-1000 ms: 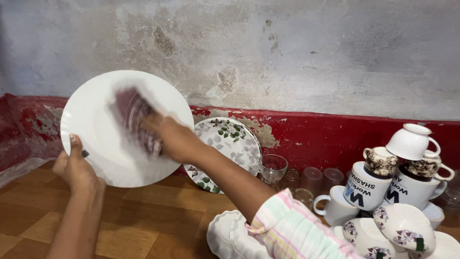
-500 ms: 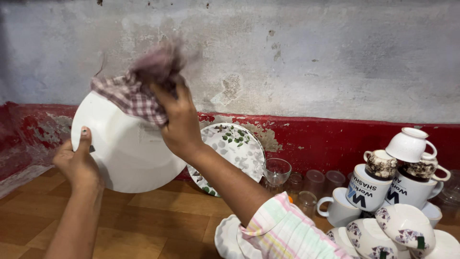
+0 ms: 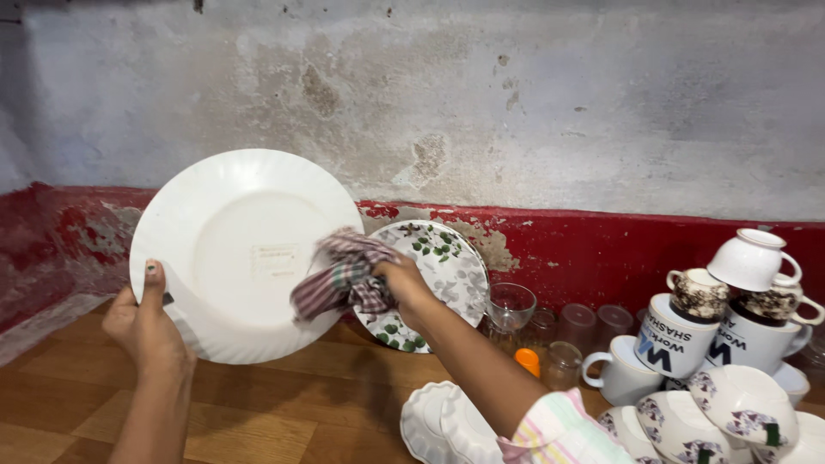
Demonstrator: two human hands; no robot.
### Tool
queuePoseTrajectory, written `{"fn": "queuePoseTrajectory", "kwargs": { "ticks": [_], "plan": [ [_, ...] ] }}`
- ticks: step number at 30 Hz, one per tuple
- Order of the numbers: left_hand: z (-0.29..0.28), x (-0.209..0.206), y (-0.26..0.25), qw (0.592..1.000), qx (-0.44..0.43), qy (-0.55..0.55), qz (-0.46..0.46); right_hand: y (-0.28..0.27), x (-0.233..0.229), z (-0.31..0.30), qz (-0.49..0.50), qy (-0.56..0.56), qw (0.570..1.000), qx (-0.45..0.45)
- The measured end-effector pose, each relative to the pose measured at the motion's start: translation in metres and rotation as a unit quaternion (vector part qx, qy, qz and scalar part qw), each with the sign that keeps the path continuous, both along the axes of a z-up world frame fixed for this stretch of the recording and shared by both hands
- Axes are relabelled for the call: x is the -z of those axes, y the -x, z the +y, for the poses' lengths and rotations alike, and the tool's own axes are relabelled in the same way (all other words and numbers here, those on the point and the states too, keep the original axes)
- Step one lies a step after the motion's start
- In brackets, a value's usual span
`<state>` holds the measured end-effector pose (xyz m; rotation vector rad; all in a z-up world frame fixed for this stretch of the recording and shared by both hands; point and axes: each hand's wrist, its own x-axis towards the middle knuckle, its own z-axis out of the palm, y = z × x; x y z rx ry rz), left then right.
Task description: The person wipes several floral-patterned plates using a cloth, handling them one at a time and placing them on a wooden floor next to a collection of cups and glasses.
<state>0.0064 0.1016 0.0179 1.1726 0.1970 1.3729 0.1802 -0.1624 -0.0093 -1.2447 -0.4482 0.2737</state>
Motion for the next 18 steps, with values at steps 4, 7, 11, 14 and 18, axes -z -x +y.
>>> {"fn": "queuePoseTrajectory", "kwargs": {
  "ticks": [4,7,11,14,18],
  "plan": [
    [0.009,0.015,0.002,0.997,-0.037,-0.017,-0.061,0.014,0.012,-0.005,0.246,-0.108,0.947,-0.178],
    [0.032,0.028,-0.010,0.994,-0.091,-0.038,-0.054,0.045,0.005,-0.007,0.236,-0.113,0.945,-0.195],
    [0.065,0.050,-0.018,0.988,-0.016,-0.031,-0.150,0.052,0.014,-0.006,0.281,-0.105,0.934,-0.193],
    [0.069,0.048,-0.018,0.957,0.168,-0.120,-0.202,0.037,0.026,-0.008,0.232,-0.086,0.947,-0.203],
    [0.062,0.039,-0.008,0.960,0.254,-0.057,-0.103,0.026,0.029,-0.004,0.163,-0.100,0.980,-0.061]
  ]
}}
